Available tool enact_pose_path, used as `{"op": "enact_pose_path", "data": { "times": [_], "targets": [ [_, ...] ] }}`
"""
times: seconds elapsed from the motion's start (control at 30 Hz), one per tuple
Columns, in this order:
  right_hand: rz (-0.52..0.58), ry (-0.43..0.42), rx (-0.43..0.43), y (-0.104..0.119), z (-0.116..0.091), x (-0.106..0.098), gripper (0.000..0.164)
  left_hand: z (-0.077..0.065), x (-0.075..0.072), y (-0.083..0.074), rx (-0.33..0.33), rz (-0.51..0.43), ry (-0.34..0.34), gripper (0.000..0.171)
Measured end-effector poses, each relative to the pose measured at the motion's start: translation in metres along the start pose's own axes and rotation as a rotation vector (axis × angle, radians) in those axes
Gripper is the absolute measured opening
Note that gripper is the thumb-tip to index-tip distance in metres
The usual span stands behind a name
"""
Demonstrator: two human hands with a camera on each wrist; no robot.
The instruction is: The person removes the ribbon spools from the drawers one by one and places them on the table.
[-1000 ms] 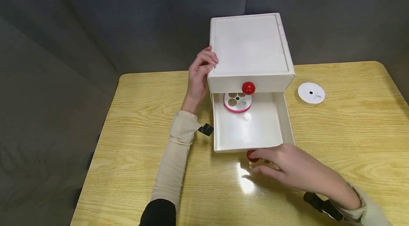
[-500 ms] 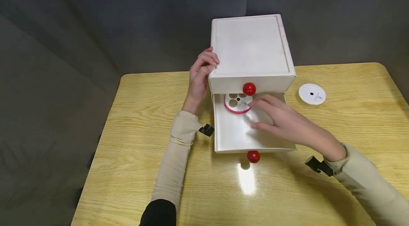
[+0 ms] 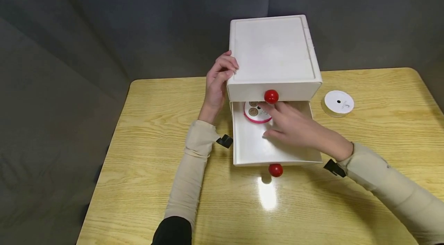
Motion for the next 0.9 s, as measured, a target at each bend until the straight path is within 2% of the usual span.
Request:
{"op": "enact_pose_path", "data": {
  "times": [0.33, 0.43, 0.6, 0.7, 0.8, 0.9],
  "targets": [
    [-0.053, 0.032, -0.072, -0.002, 0.012, 0.005, 0.072, 0.001, 0.0, 0.0, 0.017, 0.001, 0.006, 0.02],
    [-0.03, 0.044, -0.06, -0.002, 0.011, 0.004, 0.064, 0.001, 0.0, 0.0, 0.022, -0.002, 0.007, 0.02],
    [0.039, 0.121, -0.009, 0.001, 0.005, 0.002, 0.05, 0.001, 0.001, -0.001, 0.018, -0.004, 0.001, 0.02],
    [0.068, 0.128, -0.021, 0.003, 0.004, 0.002, 0.045, 0.001, 0.001, -0.001, 0.012, -0.001, -0.004, 0.02],
    [0.072, 0.118, -0.045, 0.004, 0.005, 0.003, 0.053, 0.001, 0.001, -0.001, 0.011, 0.001, -0.001, 0.021],
    [0.072, 0.125, -0.077, 0.006, 0.007, 0.004, 0.072, 0.001, 0.0, -0.001, 0.011, 0.005, -0.003, 0.02]
  ]
}}
Point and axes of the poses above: each hand's wrist, its own z-axis towards the middle knuckle, its own x-axis out of the palm, y = z × x, the point moved 4 cm from there along z, towards the middle knuckle, and after that the axes turned 6 degrees about x, right-handed, at the moved point
